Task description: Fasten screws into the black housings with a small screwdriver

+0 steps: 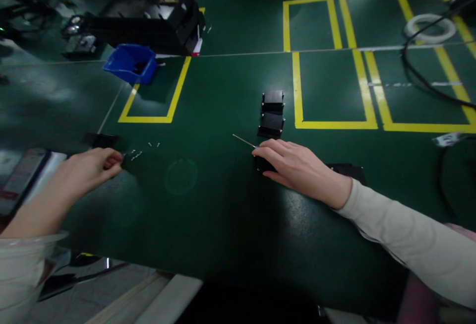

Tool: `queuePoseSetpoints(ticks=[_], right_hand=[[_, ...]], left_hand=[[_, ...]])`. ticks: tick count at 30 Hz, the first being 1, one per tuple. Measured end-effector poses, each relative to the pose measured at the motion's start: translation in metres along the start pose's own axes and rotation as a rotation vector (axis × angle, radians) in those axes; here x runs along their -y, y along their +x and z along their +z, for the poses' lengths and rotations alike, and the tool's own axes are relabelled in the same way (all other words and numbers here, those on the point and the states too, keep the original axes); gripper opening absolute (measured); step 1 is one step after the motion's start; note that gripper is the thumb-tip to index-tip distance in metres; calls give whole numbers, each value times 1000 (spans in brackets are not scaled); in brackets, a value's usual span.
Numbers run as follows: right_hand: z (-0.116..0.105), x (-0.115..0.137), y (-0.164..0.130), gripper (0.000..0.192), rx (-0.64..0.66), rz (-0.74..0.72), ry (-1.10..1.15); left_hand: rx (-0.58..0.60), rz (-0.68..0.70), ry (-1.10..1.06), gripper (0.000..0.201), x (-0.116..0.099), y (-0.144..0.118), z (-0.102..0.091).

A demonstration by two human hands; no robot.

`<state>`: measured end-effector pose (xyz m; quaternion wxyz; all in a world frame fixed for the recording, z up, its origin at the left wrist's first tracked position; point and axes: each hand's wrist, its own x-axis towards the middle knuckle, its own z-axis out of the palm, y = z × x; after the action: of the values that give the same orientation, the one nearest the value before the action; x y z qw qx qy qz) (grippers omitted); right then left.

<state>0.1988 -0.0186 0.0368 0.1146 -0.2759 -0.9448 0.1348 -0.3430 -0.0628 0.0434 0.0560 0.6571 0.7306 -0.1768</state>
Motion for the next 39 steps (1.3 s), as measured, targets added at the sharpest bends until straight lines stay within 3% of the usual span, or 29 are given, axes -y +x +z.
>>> queuePoseSetpoints(ticks=[3, 6, 8, 12, 14, 19, 26, 39], right_hand=[[-1, -3, 7, 37, 74, -84, -13], [-3, -8, 9, 39, 35, -155, 35], [-3, -9, 8, 41, -27, -102, 106], [1, 1, 7, 41, -129, 90, 59], [4, 9, 8, 46, -127, 169, -19], [8, 20, 13, 31, -82, 224, -94], [8, 10, 13, 34, -60, 47, 23], [12, 9, 7, 35, -74, 88, 30]], left_hand=[[-96, -26, -73, 47, 4, -13, -10], [-226, -138, -87, 49, 12, -31, -17], [-323, -217, -70, 51, 17, -41, -17], [-460, -245, -48, 59, 20, -55, -5], [-488, -239, -51, 56, 19, -58, 2], [-650, -161, -79, 53, 15, -57, 19], [-649, -191, -125, 46, 10, -54, 30], [-672, -195, -166, 48, 8, -57, 35]])
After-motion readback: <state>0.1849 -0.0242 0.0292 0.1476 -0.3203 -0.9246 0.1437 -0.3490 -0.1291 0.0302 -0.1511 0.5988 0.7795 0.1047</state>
